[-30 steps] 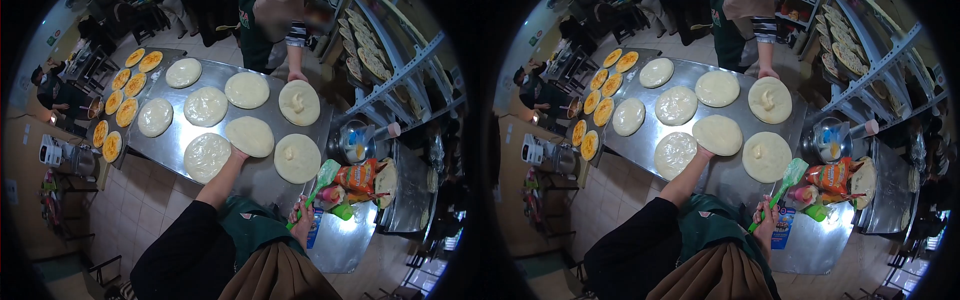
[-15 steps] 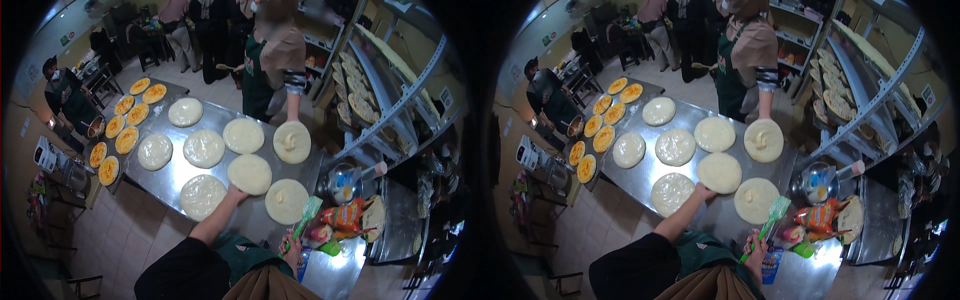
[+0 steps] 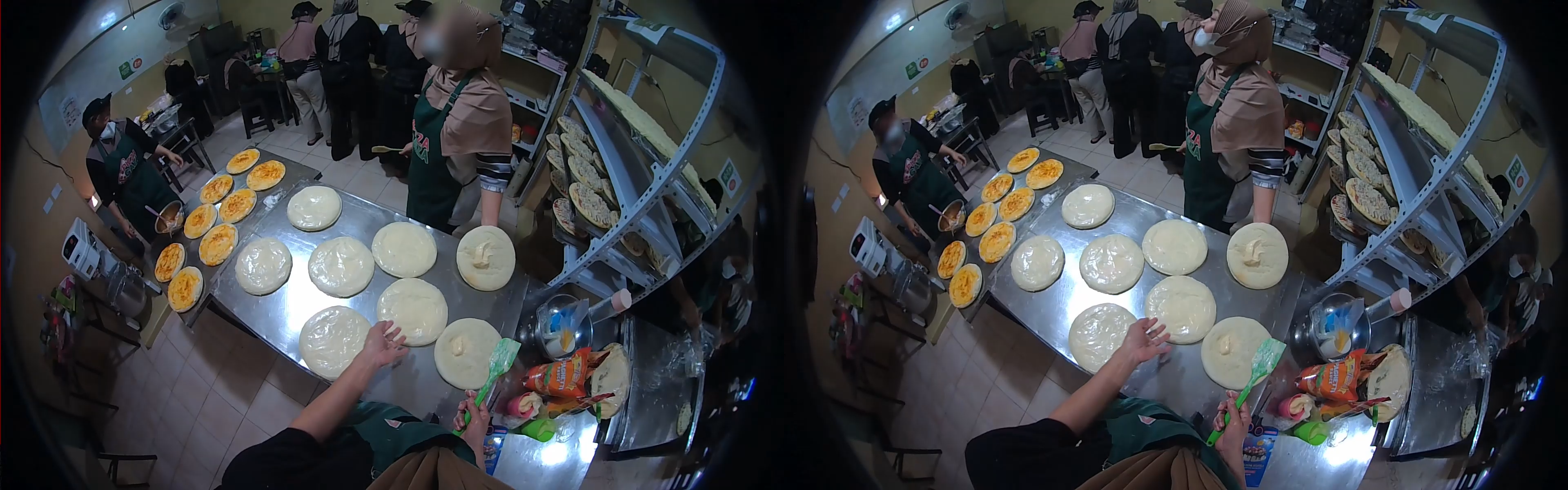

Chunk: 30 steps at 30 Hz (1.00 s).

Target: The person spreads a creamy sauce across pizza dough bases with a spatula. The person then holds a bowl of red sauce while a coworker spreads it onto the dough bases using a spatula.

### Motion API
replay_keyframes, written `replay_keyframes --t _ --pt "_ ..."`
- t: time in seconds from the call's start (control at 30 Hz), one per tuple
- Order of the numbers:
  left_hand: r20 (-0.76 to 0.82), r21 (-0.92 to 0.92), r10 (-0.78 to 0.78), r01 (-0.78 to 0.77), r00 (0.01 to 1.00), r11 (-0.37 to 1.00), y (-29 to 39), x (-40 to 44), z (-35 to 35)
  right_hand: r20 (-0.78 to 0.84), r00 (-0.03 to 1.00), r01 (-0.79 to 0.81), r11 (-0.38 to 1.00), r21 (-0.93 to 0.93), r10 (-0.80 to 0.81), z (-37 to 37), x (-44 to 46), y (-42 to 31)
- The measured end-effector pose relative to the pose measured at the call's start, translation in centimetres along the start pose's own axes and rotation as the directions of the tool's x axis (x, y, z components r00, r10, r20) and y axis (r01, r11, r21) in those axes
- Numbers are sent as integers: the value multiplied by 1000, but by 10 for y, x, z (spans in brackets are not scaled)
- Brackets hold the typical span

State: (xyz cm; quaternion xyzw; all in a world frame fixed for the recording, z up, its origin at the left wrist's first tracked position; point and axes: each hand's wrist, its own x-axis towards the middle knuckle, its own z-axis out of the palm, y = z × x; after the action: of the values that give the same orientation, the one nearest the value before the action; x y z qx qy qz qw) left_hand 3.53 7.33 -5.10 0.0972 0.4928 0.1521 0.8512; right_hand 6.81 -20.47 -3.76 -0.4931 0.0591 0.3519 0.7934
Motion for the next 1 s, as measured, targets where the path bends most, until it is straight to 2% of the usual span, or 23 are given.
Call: replay_keyframes --t 0.07,0.13,0.2,0.27,0.33,0.47,0.53,0.57,0.67,0.77,0.83,0.87,0.9,1.0 --pt "342 -38 106 -99 934 994 11 -4 -33 -15 1000 5 999 -32 -6 2 -3 -1" --pt "273 -25 380 -388 884 921 22 -19 -53 -7 1000 3 999 -49 -3 1 -3 1" --pt "68 -74 653 -649 754 757 31 -21 -89 26 1000 -10 998 -62 11 -7 0 5" --pt "-222 -22 766 -788 604 615 47 -2 -143 53 998 -10 998 -57 13 -10 1 11" --pt "-411 -34 744 -825 526 565 66 -2 -195 71 997 -12 998 -67 17 -10 2 16" --pt "-698 -132 527 -810 485 571 92 25 -292 85 996 -21 997 -79 28 -5 2 25" --pt "-697 -477 145 -605 702 637 115 43 -337 104 994 -25 997 -72 32 2 1 29" --pt "-634 -634 -56 -477 771 608 124 52 -349 118 993 -23 997 -69 31 8 -1 29" --pt "-618 -611 -59 -432 784 663 139 76 -358 118 993 7 993 -121 7 32 -12 34" --pt "-495 -473 118 -380 861 795 157 93 -357 80 996 42 989 -142 -31 53 -16 46" --pt "-199 -481 275 -339 940 809 172 102 -353 51 998 55 988 -148 -48 66 -21 55" --pt "-41 -481 344 -320 938 816 179 104 -352 40 998 60 987 -151 -55 74 -23 59" --pt "-117 -431 352 -367 929 825 186 109 -347 32 998 65 986 -152 -60 82 -24 63" --pt "-172 -420 329 -371 929 828 193 78 -315 -1 999 36 992 -117 -36 102 -20 81"
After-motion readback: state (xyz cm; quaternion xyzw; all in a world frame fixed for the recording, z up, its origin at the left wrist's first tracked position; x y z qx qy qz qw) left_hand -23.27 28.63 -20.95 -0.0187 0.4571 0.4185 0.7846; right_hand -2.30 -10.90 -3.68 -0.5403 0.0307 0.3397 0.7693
